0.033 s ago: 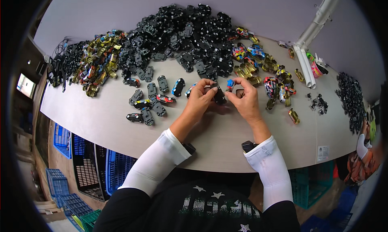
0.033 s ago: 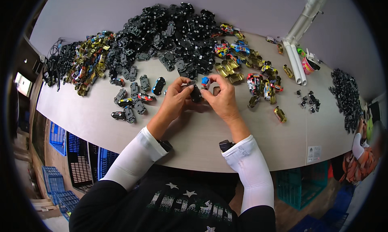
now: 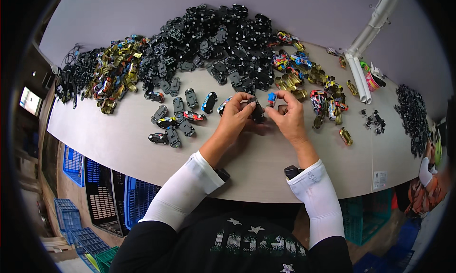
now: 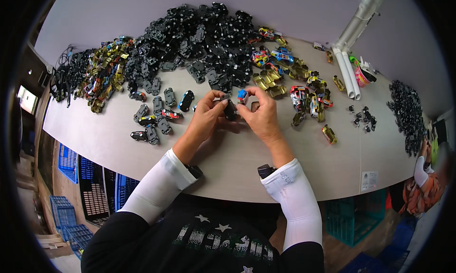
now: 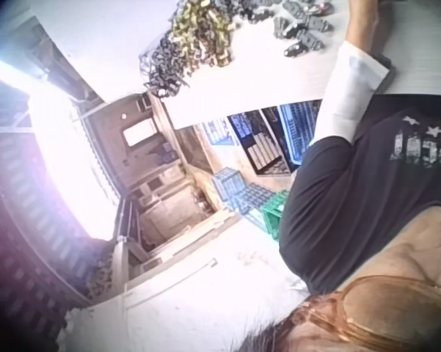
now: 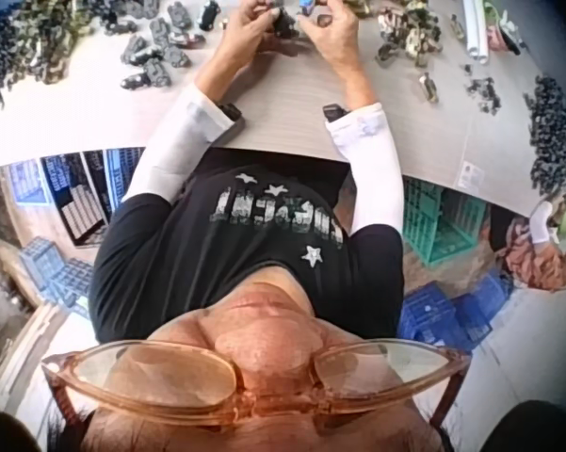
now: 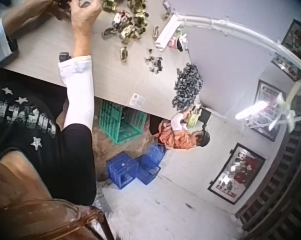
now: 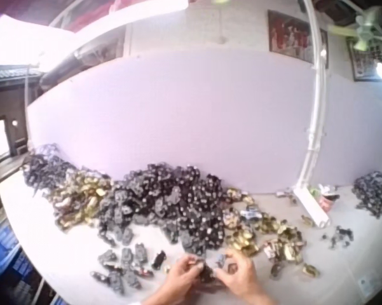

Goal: The person picks up a toy car and a chassis, presses them together by hand, and repeats this process with several more cars before sweeping them into a blue crate.

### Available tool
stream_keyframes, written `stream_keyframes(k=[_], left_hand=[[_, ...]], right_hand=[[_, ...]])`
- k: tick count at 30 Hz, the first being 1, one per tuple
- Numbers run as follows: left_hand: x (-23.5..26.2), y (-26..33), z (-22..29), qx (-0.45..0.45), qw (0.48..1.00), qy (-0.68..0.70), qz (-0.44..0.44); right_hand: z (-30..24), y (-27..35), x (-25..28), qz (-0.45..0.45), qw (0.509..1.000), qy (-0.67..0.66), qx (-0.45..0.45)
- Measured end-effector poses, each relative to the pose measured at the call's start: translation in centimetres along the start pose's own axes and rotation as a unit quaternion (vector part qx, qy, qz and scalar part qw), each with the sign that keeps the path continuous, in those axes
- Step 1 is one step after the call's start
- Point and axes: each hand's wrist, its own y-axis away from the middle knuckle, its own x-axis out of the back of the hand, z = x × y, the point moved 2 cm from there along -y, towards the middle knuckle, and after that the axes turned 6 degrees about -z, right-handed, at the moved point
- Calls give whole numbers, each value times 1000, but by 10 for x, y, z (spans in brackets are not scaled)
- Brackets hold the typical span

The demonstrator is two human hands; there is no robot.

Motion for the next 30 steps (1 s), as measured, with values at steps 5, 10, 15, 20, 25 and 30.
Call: stream_keyframes(k=[5,10,15,20,25,30], left_hand=[[-6,5,4,14,997,74,-8],[7,-4,-8,-52,998,-6,-19],[4,0,-2,-134,989,-63,13],[4,1,-3,-70,997,-36,-16],[6,1,-1,-73,997,3,-29],[7,0,-5,-42,999,-33,12]], right_hand=[[3,-3,8,65,998,22,3],[18,-4,1,13,996,-87,-21],[8,5,-3,-76,913,-303,-263],[15,6,-3,-59,895,-362,-252],[6,5,-5,-73,922,-311,-220],[0,6,-6,-103,933,-276,-208]])
